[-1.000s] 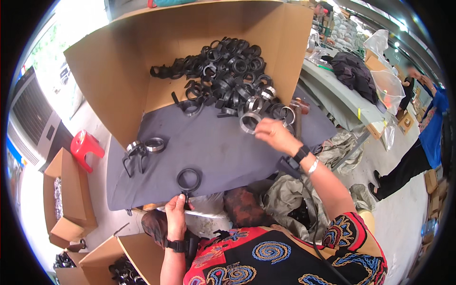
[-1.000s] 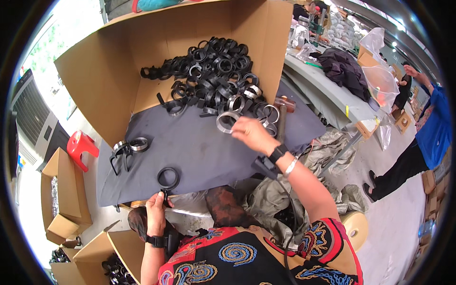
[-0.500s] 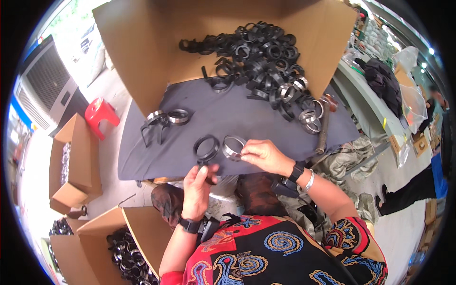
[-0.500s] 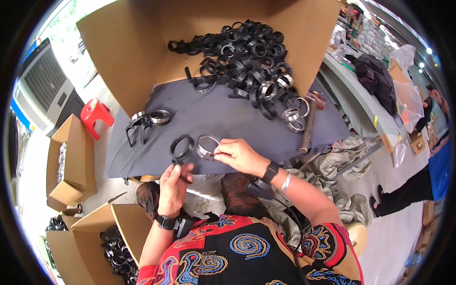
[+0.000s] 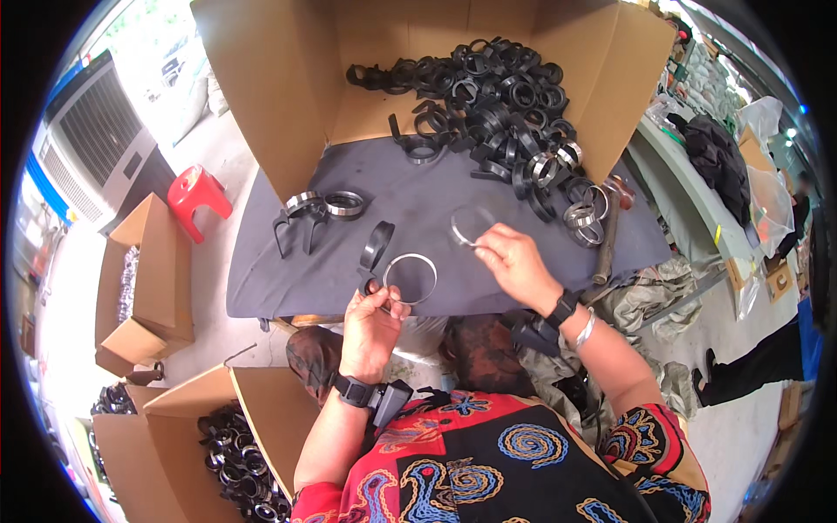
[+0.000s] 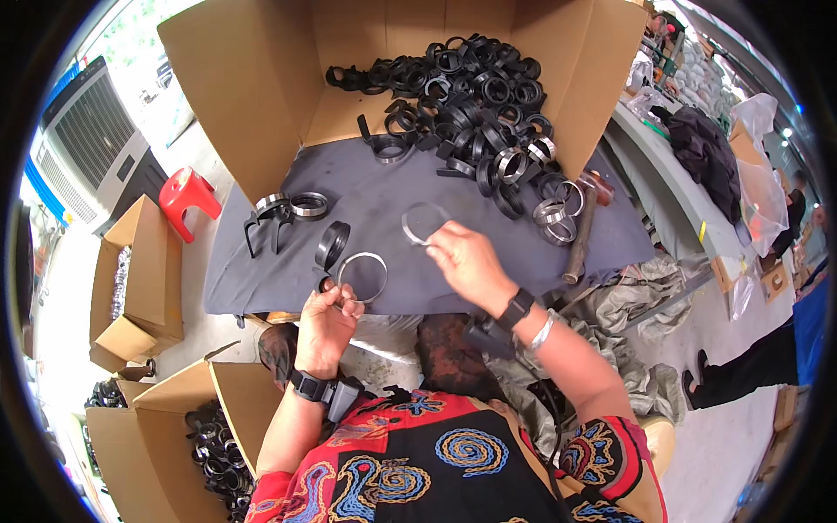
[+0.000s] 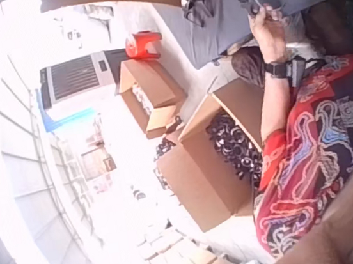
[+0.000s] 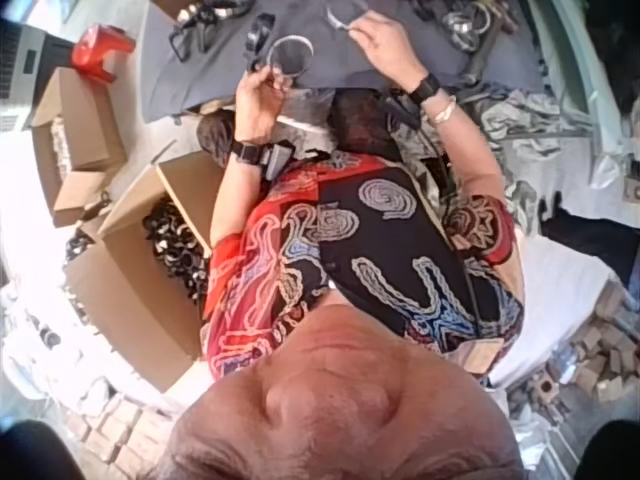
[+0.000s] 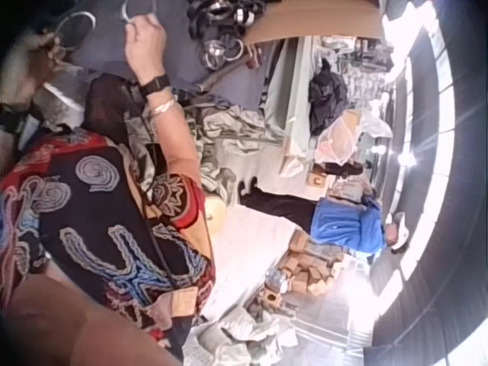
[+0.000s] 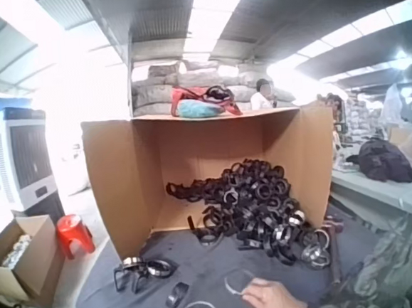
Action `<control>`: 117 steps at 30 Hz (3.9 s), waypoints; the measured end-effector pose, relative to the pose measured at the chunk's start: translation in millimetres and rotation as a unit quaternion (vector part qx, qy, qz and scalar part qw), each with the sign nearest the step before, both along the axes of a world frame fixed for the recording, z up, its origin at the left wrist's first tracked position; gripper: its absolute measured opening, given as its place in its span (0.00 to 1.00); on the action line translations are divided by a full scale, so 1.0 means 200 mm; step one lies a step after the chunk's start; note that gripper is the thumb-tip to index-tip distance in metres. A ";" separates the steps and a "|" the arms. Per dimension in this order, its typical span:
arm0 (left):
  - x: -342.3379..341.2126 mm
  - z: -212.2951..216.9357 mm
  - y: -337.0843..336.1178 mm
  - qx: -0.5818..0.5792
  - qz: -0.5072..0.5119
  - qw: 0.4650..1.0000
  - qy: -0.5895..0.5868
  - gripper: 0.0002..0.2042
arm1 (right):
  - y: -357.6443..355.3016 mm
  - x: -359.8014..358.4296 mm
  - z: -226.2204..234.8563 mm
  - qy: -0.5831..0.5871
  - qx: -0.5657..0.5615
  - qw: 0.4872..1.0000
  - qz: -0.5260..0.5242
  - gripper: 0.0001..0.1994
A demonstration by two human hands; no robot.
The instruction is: Using a mallet to assemble circular metal and rubber components on a workbench.
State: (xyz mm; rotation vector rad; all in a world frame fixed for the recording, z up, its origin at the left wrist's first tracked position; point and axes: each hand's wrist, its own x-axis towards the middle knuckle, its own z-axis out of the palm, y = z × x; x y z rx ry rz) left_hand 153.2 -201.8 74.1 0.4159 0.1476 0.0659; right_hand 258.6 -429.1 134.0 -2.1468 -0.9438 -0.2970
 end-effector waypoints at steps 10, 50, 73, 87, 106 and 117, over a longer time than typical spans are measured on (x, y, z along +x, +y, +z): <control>-0.03 0.05 0.01 0.079 -0.026 0.994 -0.065 0.07 | 0.13 -0.09 0.07 0.401 0.124 0.907 0.041 0.17; -0.13 -0.25 0.14 0.443 0.036 0.896 0.022 0.15 | 0.60 0.06 0.08 -0.020 -0.327 0.895 0.304 0.34; -0.22 -0.10 0.11 0.432 0.032 0.899 0.063 0.10 | 0.79 -0.04 -0.24 -0.061 -0.260 0.938 0.220 0.27; -0.13 -0.16 0.13 0.396 0.043 0.917 0.025 0.12 | 0.74 0.06 -0.16 0.036 -0.226 0.933 0.278 0.31; 0.20 -0.04 0.22 0.774 0.326 0.543 0.006 0.04 | 1.05 0.86 -0.05 0.149 -0.024 0.984 -0.092 0.30; 0.23 -0.02 0.19 0.793 0.330 0.511 -0.002 0.04 | 0.99 0.98 -0.07 0.069 -0.266 0.960 -0.056 0.12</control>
